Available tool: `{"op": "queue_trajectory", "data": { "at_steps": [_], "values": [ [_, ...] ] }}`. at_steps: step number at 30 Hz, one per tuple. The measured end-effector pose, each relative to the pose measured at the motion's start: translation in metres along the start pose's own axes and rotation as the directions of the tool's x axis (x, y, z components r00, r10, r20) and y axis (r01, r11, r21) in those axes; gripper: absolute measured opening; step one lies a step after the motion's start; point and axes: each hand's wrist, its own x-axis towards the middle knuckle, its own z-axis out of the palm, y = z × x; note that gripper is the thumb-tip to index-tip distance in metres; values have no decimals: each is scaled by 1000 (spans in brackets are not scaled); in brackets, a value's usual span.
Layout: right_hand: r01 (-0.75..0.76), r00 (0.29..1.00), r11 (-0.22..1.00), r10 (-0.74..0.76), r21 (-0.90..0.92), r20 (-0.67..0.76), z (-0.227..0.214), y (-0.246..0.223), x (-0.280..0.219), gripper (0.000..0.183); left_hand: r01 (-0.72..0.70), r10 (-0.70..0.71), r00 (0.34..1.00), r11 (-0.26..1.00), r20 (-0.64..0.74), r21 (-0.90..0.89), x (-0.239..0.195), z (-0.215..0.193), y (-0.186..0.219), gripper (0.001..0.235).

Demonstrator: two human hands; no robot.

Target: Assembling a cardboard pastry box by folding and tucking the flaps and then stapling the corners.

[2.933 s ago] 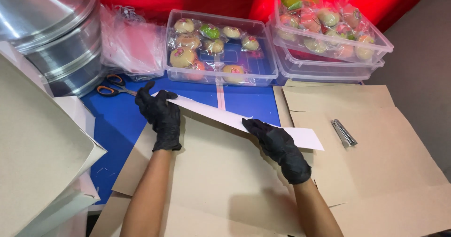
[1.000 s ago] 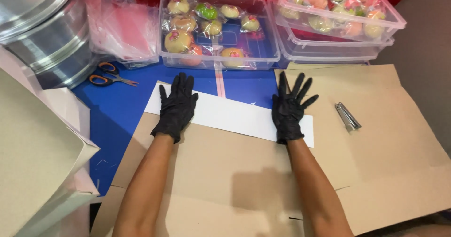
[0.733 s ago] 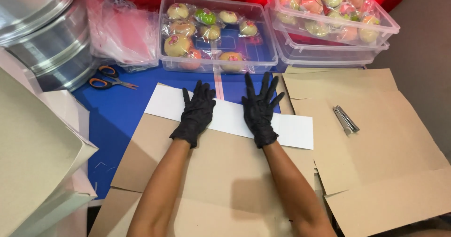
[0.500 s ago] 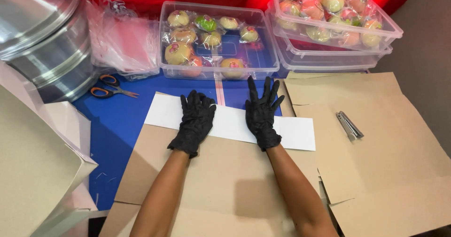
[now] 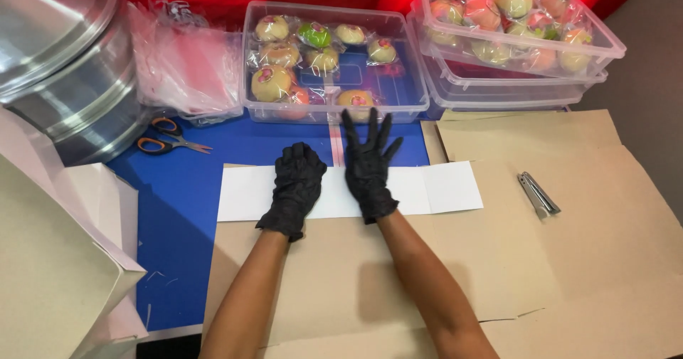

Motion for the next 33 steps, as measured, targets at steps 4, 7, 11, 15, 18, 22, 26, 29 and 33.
{"op": "queue_trajectory", "data": {
  "at_steps": [4,7,11,15,18,22,26,29,33],
  "values": [
    [-172,984,982,168,-76,-52,-12,88,-6,87,121,-97,988,971,120,-208,8,-66,4,42],
    [-283,959,945,274,-164,-72,-34,131,-19,84,234,-191,949,960,252,-154,6,-99,-8,58],
    [-426,904,897,423,-116,-51,-47,161,-32,77,346,-347,896,937,277,55,-6,-133,-40,62],
    [-397,916,900,401,-180,-17,-38,144,-26,81,314,-317,928,948,198,45,-2,-105,-38,66],
    [-164,980,965,136,-204,-142,-30,79,-32,79,158,-161,985,986,-55,-60,9,-73,5,72],
    [196,964,975,-212,106,163,-7,34,-53,75,18,54,955,971,291,-240,-6,-96,46,61],
    [88,967,996,-89,17,240,-7,83,-52,74,92,-47,946,988,321,-125,-16,-128,4,60],
    [-47,978,996,60,-70,202,-27,124,-60,73,262,-242,916,965,320,-22,-33,-147,-35,57],
    [2,967,997,19,-81,255,-40,119,-62,71,463,-457,867,886,200,18,-45,-137,-54,64]
  ]
}}
